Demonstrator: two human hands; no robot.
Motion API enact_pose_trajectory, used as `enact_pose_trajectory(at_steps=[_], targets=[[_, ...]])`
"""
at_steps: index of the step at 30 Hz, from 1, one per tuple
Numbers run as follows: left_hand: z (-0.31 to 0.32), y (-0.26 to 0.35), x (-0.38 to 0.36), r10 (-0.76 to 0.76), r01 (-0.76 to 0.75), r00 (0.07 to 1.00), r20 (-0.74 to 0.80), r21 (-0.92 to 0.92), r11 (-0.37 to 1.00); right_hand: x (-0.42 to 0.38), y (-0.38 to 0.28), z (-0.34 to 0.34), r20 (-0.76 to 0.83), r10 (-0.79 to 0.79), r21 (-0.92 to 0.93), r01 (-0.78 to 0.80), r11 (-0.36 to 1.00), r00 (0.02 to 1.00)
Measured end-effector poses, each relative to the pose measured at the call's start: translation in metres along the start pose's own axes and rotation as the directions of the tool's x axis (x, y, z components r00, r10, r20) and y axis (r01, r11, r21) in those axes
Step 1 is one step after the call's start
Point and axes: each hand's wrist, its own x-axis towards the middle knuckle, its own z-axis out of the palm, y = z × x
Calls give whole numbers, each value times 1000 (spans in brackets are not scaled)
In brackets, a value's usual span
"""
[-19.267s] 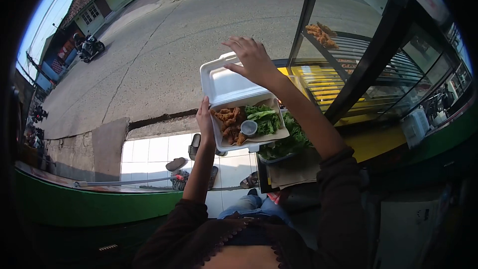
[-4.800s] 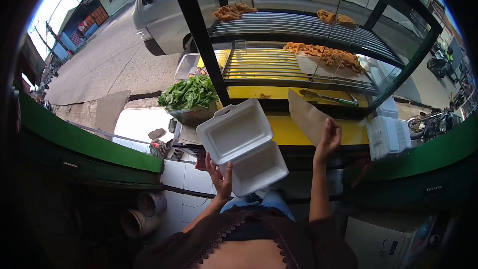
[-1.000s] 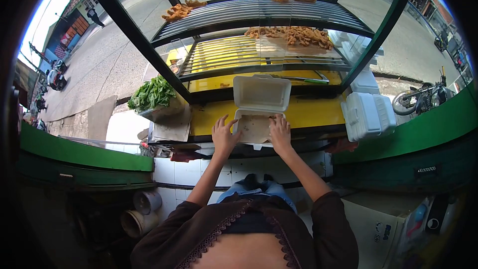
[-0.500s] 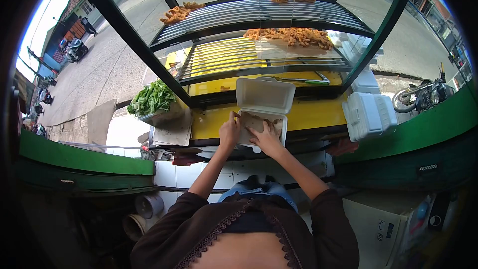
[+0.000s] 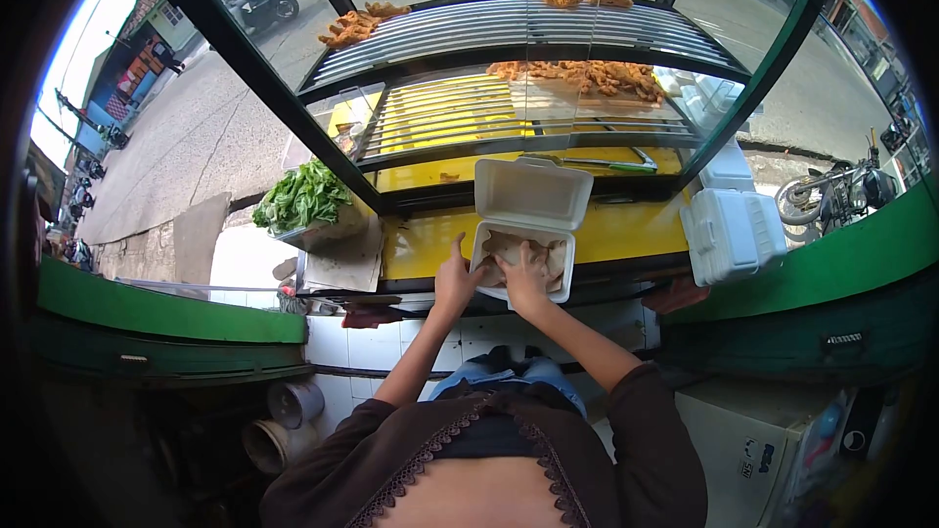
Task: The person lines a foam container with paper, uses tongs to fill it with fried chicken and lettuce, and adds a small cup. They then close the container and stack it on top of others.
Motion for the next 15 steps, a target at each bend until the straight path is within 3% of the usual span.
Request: enact_pose_trajectory(at_steps=[1,2,3,4,6,8,10,12,13,14,15], targets=[[1,4,-3,4,-4,1000,2,0,1000,1,2,3,-2,3,0,-3,1000,1000],[3,7,-6,258,-244,945,-201,91,965,1,5,8,-14,-9,-2,9,1000,1000],[6,9,-8,498,-445,787,-363,224,867,0,3,6,-25,-20,-3,20,1000,999],[11,9,-7,504,-452,786,-358,223,864,-2,3,2,-28,-12,-1,12,1000,1000],[23,10,-7,527,-510,849,-26,-297,807,-6,6,-9,42,-16,51,14,999,999],[30,13,-6,523,-469,849,72,-353,810,-8,19,-18,48,-42,161,33,986,998],[36,13,1,464,-433,842,275,-168,886,-8,40,-30,41,-65,272,51,961,997],[48,5,5,458,-426,836,302,-171,889,-9,63,-43,-52,-161,559,162,813,986],[57,-4,6,544,-574,792,277,34,818,-14,68,-51,-53,-149,564,153,812,987],[68,-13,7,627,-682,730,271,238,691,-20,73,-59,-189,-8,595,121,795,982],[68,-7,2,550,-615,783,290,238,752,-25,78,-63,-313,137,627,95,773,940]])
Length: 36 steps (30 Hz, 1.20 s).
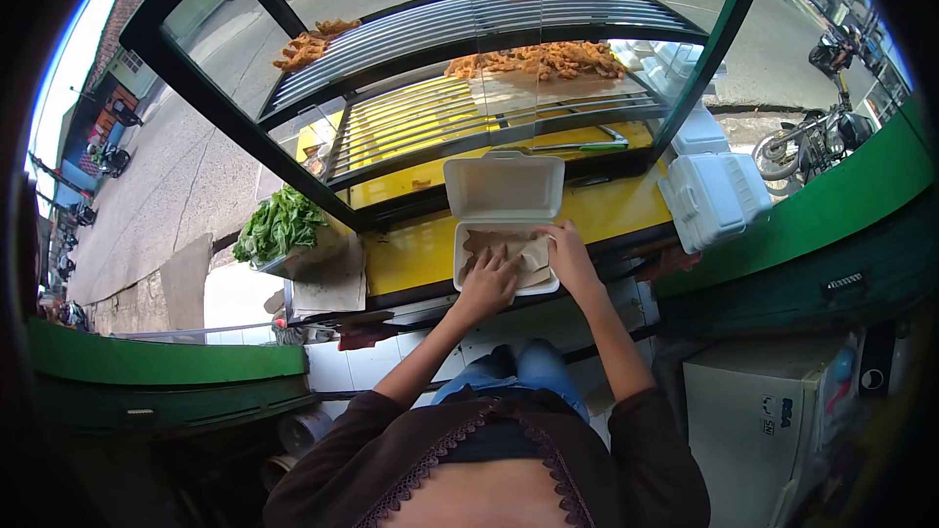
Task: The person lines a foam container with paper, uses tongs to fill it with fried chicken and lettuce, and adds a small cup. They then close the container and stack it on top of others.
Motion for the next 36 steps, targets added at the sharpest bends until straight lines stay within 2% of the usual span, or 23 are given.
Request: enact_pose_trajectory(at_steps=[1,4,5,7,11,15,17,18,20,24,26,27,29,31,33,34,36], targets=[[-1,5,0,10,-10,1000,4,-3,1000,0,5,-4,-8,7,-2,-7,1000,1000],[-1,11,3,-78,73,995,68,72,995,2,16,-5,-68,-98,-228,80,970,993],[0,11,4,-72,67,995,70,72,995,4,19,-3,-73,-96,-228,77,971,993],[-2,16,3,-87,79,994,68,111,991,9,17,1,-47,-146,-331,122,936,988],[-2,21,6,-111,105,993,52,105,989,21,24,4,36,-231,-385,227,894,972],[5,27,10,-120,114,992,43,133,985,33,33,2,76,-222,-381,234,894,972],[8,32,11,-131,124,991,40,141,982,39,44,2,80,-324,-359,331,873,943],[9,35,13,-147,139,988,57,127,982,40,43,-1,83,-328,-356,335,872,941],[13,46,17,-169,161,983,67,112,980,42,42,-9,102,-221,-224,238,945,970],[24,72,26,-212,202,973,92,112,973,47,58,-24,112,-205,-195,224,955,972],[33,87,36,-208,197,971,122,96,976,47,69,-42,156,-130,-141,152,978,979],[37,96,41,-217,206,969,120,96,974,46,79,-48,164,-134,-139,157,978,977],[44,114,51,-272,262,952,143,81,962,44,100,-60,57,-217,-146,223,964,975],[48,127,61,-307,303,939,156,51,952,44,114,-72,100,-221,-91,230,969,970],[52,138,70,-373,365,908,188,77,928,39,124,-77,85,-193,8,193,981,978],[54,142,73,-381,373,907,181,76,925,37,127,-80,91,-201,8,201,979,975],[57,148,79,-373,365,909,187,80,928,33,131,-87,71,-112,-13,113,993,991]])
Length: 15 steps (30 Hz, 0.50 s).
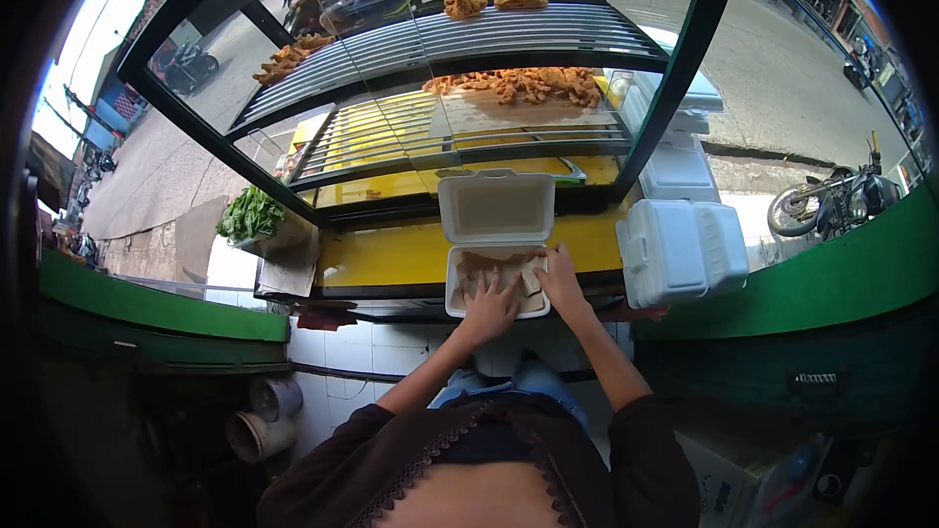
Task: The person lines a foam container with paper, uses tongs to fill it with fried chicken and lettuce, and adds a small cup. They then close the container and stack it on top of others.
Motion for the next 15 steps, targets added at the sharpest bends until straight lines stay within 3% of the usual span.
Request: enact_pose_trajectory(at_steps=[3,4,5,7,9,12,14,15], targets=[[5,10,6,5,-5,1000,-16,14,1000,4,26,-15,-5,-64,-70,64,996,998],[8,13,8,-11,13,999,-37,45,999,7,0,-40,35,41,-58,-39,998,999],[12,14,10,-6,8,999,-46,45,999,15,-17,-62,28,35,-62,-33,998,999],[20,14,12,-24,21,989,-148,-16,1000,33,-45,-103,-277,-187,96,221,971,943],[19,14,13,-17,16,989,-149,-10,1000,54,-73,-139,-502,-270,69,349,935,822],[14,14,12,-19,16,992,-123,-21,1000,87,-89,-165,-612,-291,89,429,899,736],[16,14,8,-3,-3,989,-147,-45,999,101,-96,-168,-717,-343,-52,444,894,607],[17,13,6,1,-8,988,-155,-39,999,104,-98,-167,-722,-346,-54,450,891,599]])
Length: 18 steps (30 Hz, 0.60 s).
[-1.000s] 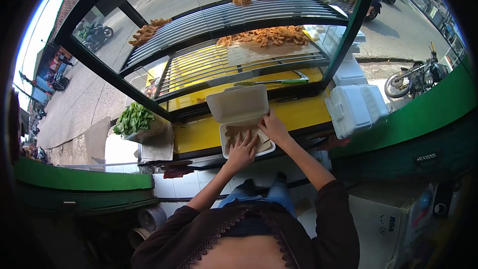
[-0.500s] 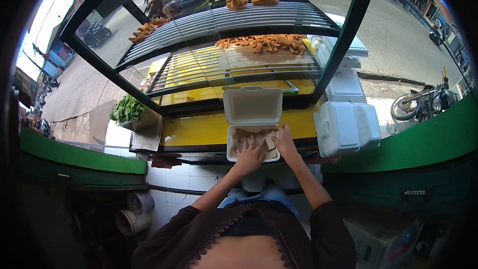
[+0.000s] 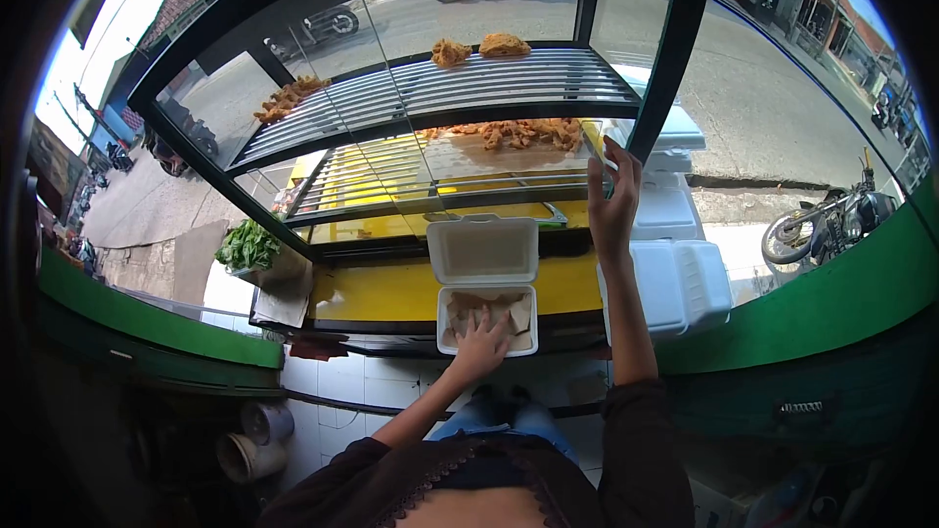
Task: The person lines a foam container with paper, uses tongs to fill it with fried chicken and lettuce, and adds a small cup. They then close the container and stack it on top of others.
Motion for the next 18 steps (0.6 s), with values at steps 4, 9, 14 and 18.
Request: enact_pose_trajectory(at_steps=[4,9,14,18], targets=[[9,4,-8,-4,5,1000,-21,19,1000,-1,8,11,2,72,100,-72,992,997],[15,2,-10,-10,11,999,-51,13,1000,-4,4,19,-1,165,179,-162,970,986],[17,1,-10,5,-4,999,-53,6,1000,-12,-8,35,85,185,269,-201,942,979],[15,1,-9,5,-5,999,-33,-4,1000,-24,-28,56,166,155,291,-199,936,974]])
